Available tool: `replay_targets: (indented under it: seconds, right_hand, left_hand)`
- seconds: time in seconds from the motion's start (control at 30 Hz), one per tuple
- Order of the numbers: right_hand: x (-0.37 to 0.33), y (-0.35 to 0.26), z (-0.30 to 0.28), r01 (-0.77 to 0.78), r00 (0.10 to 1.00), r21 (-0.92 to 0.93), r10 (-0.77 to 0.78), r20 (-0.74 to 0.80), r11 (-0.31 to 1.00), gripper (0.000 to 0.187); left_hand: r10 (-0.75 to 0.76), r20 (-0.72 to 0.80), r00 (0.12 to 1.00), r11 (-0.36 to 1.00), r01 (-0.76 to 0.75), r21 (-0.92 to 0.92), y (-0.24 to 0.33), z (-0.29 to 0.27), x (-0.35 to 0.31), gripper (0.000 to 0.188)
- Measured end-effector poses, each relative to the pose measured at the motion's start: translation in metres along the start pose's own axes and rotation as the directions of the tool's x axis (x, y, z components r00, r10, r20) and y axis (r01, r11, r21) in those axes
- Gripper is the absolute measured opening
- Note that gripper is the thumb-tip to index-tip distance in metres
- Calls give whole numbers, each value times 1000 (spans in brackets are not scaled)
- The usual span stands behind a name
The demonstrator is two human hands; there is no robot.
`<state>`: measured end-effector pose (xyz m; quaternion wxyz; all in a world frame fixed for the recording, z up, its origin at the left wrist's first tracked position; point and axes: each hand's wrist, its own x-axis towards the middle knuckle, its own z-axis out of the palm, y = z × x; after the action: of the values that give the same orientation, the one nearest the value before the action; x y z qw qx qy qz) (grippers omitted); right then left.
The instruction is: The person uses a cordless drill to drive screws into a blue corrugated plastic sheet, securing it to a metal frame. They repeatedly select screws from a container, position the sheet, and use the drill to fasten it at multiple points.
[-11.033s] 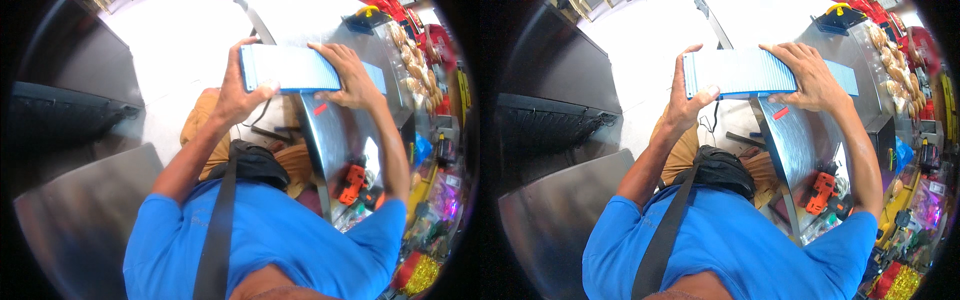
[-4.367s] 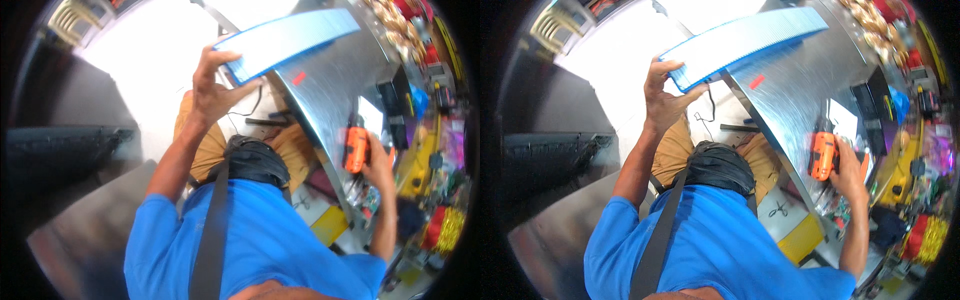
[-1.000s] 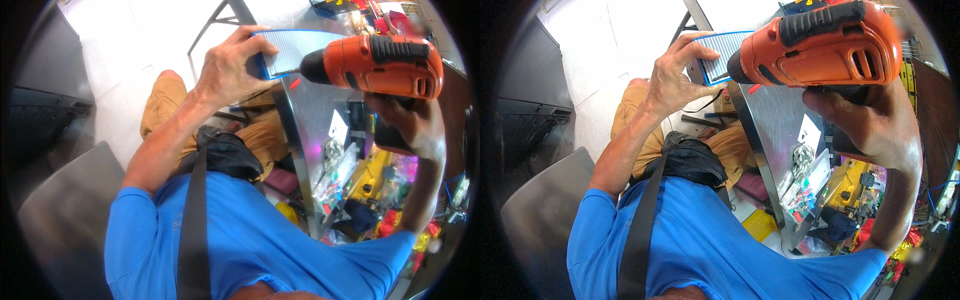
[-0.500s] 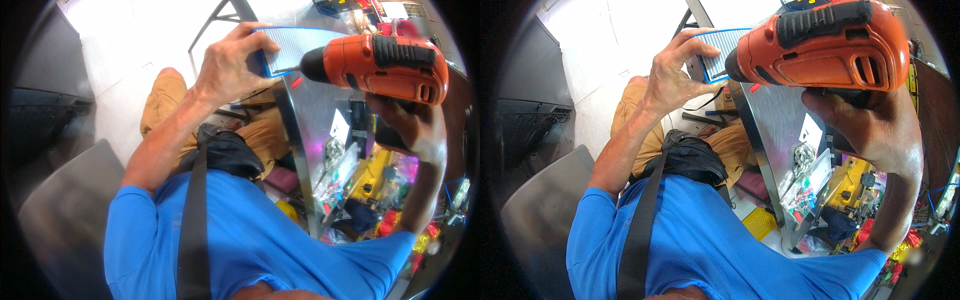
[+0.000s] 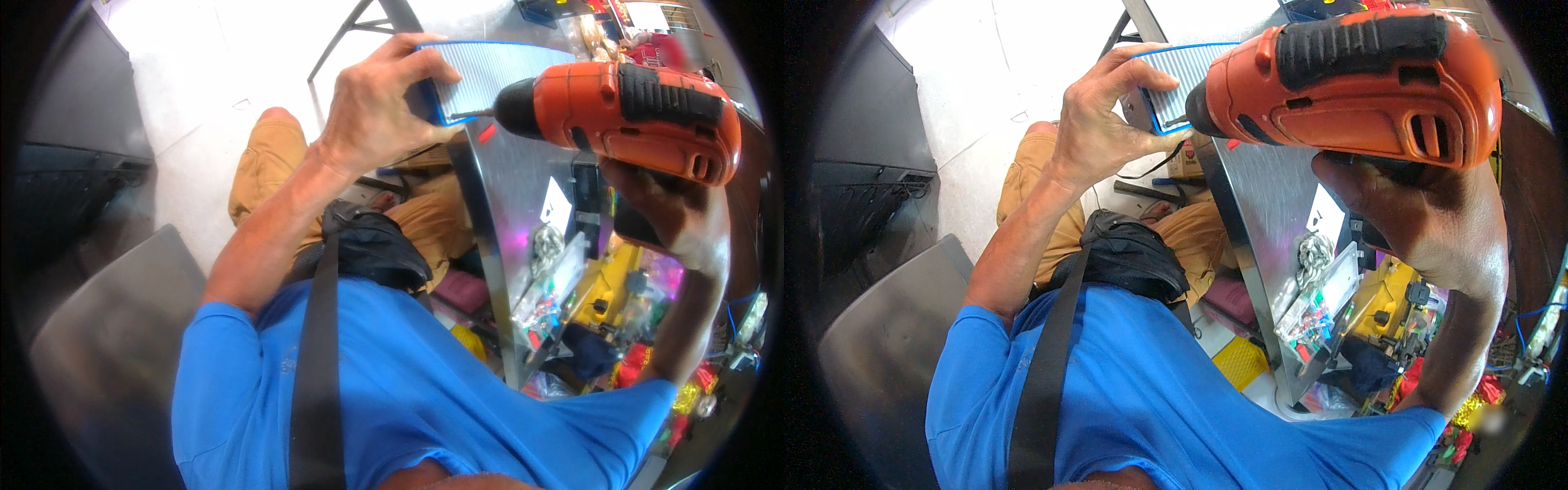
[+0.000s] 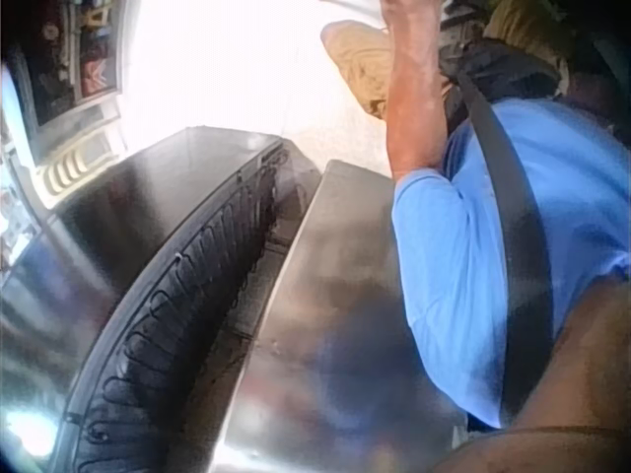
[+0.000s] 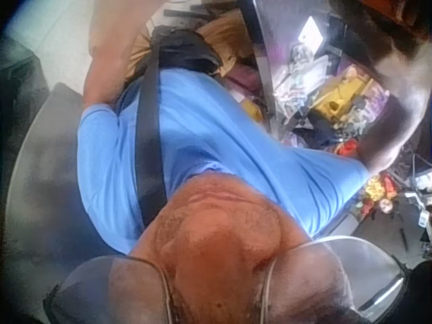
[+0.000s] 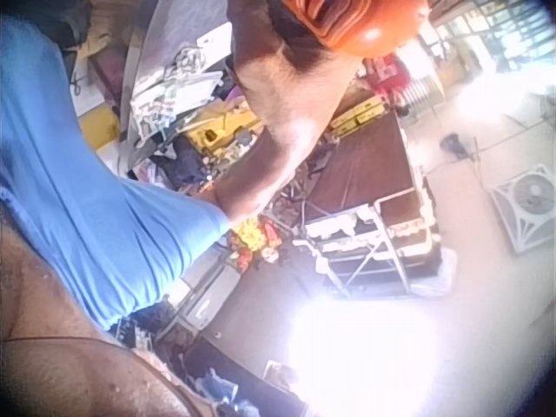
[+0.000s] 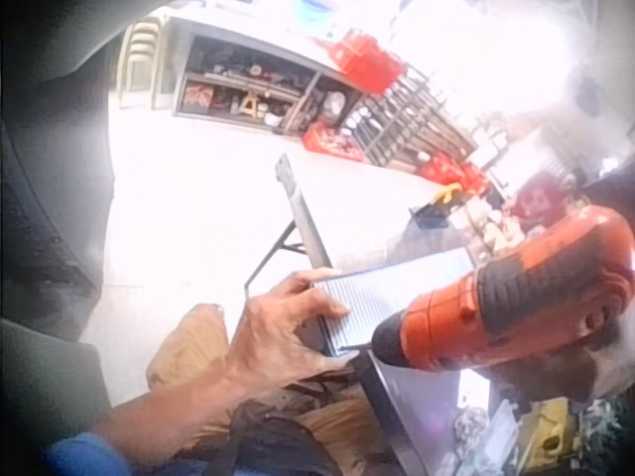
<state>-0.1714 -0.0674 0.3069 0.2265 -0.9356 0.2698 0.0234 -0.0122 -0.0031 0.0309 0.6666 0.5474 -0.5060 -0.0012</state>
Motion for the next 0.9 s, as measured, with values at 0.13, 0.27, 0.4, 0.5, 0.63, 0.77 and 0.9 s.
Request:
replay_targets:
  seconds: [0.13, 0.27, 0.4, 0.5, 0.63, 0.77, 0.9]
  right_hand:
    - [-10, 7, 2, 80, 997, -91, -81, -7, 993, 33]
    - [-3, 1, -3, 147, 989, -199, -142, 44, 969, 35]
    - [-6, 24, 4, 166, 986, -31, -167, -15, 986, 50]
    - [-10, 15, 16, 93, 993, 113, -84, -82, 989, 50]
    - [-19, 9, 13, 12, 999, 104, -7, -47, 995, 42]
    - [-41, 8, 12, -118, 982, 132, 136, -133, 984, 51]
    - [-60, 39, 24, 74, 955, 85, -46, -292, 994, 64]
  left_hand:
    - [-34, 13, 999, 999, 34, -27, 1, -2, 1, 50]
    - [16, -13, 1000, 1000, -16, -16, 3, 1, 4, 50]
    - [-11, -9, 1000, 1000, 10, -27, 3, -2, 3, 50]
    - [-26, 11, 1000, 999, 26, -24, 2, -4, 2, 49]
    - [-11, 21, 1000, 1000, 11, -5, 1, -5, 3, 51]
    - [62, -8, 998, 998, -62, -2, -6, 2, 5, 51]
    - [96, -43, 994, 993, -93, 69, -8, -6, 2, 48]
